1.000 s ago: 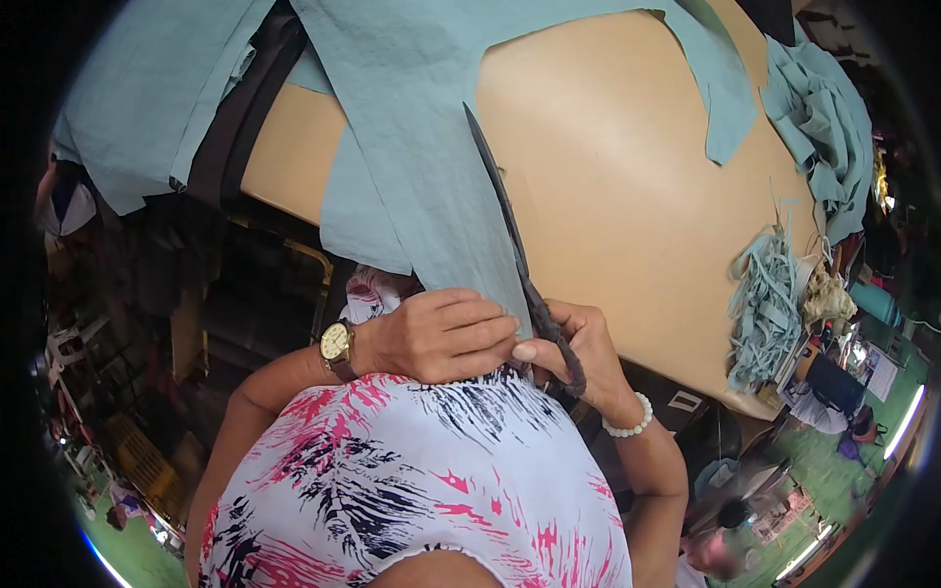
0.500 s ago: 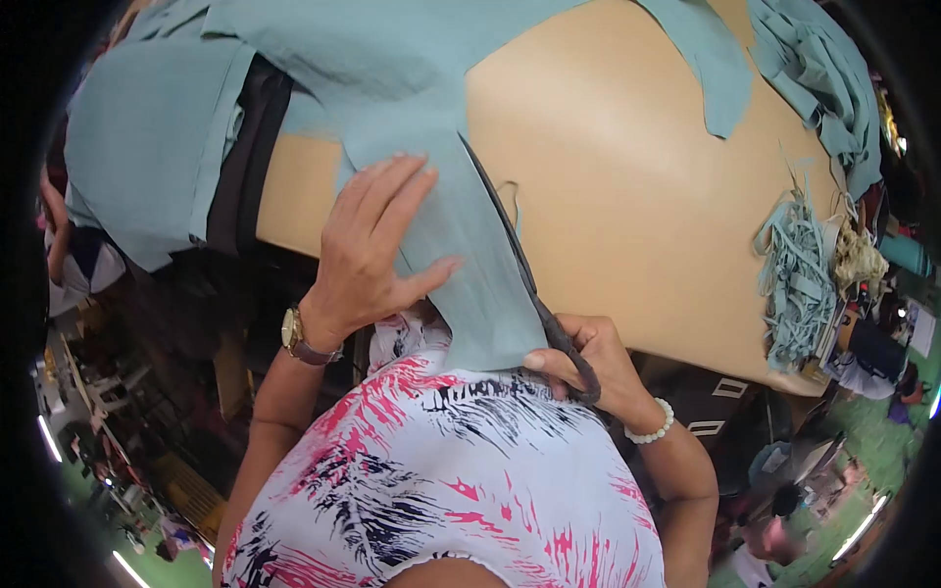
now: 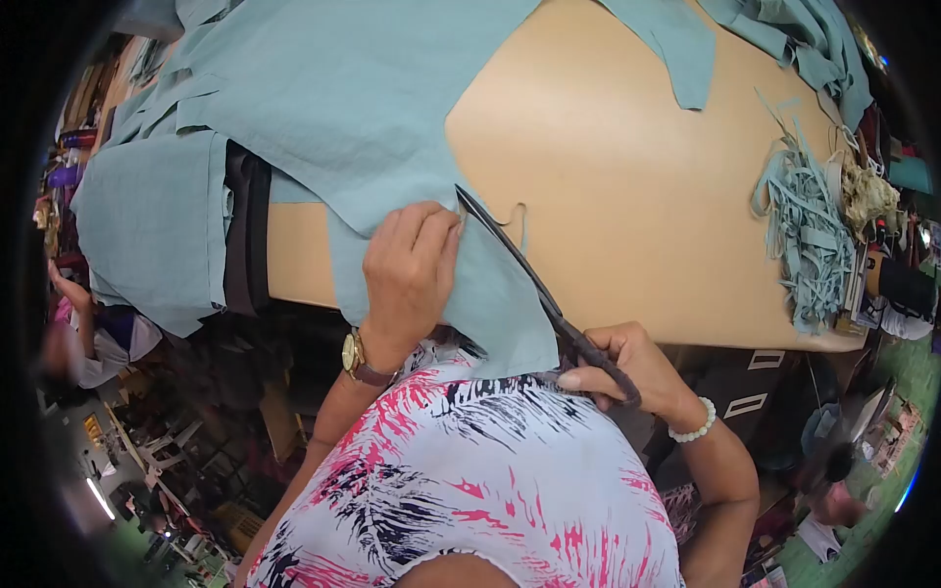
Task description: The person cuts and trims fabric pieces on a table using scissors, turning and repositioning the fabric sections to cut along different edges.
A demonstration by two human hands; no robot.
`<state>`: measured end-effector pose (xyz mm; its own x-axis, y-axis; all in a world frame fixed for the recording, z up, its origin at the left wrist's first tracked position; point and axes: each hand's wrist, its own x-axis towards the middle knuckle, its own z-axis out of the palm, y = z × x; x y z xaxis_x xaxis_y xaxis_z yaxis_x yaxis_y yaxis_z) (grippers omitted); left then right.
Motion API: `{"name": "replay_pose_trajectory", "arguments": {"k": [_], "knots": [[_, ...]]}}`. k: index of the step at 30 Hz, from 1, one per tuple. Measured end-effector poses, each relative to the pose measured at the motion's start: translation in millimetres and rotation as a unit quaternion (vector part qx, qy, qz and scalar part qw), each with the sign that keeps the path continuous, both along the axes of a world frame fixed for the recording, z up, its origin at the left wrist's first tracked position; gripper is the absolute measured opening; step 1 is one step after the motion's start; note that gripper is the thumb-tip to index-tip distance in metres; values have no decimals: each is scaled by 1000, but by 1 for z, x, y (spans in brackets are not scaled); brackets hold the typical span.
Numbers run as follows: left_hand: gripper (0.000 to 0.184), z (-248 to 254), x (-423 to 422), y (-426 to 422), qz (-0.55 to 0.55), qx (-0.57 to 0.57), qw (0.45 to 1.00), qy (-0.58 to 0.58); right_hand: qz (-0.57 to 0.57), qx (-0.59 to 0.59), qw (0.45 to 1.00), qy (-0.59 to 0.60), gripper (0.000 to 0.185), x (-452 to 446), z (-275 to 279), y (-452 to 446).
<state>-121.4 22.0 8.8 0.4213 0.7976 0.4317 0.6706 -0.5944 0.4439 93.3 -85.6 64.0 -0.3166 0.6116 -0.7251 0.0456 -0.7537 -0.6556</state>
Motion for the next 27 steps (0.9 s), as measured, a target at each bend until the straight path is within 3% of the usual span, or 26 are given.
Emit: {"name": "replay_pose_trajectory", "arguments": {"k": [3,12,27], "knots": [[17,5,2,-6,-7,10,1000,-3,-32,-5,999,42,25,4,-2,0],[19,6,5,-14,-22,28,999,-4,3,4,999,32,29,5,-1,13],[19,3,8,-19,-46,15,999,-21,-37,0,999,22,28,-3,-10,-5]]}}
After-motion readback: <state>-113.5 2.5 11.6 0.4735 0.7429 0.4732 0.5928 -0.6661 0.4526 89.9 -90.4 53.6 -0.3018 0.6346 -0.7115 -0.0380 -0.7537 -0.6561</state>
